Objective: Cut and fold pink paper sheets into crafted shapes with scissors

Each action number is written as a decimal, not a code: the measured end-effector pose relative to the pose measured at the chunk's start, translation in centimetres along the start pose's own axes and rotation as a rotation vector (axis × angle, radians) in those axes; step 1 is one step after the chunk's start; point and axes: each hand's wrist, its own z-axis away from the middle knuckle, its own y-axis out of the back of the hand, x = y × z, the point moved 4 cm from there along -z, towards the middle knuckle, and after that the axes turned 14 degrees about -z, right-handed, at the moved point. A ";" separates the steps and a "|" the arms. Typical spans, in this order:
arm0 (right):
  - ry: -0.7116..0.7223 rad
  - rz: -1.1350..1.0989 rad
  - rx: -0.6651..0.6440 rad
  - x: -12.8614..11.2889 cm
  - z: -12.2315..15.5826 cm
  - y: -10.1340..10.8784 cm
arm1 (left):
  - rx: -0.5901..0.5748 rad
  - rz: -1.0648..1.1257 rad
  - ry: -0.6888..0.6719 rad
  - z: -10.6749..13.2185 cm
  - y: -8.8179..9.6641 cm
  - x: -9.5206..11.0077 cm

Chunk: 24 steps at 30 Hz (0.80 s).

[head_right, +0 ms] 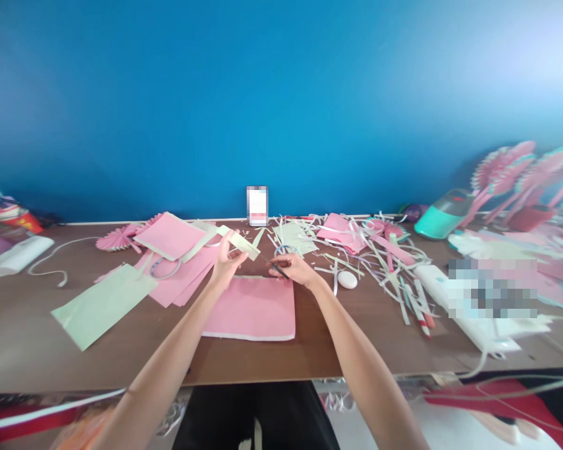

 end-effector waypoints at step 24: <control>0.031 0.002 0.010 0.1 -0.2 -0.2 | -0.089 0.001 -0.113 1.4 -0.5 1.6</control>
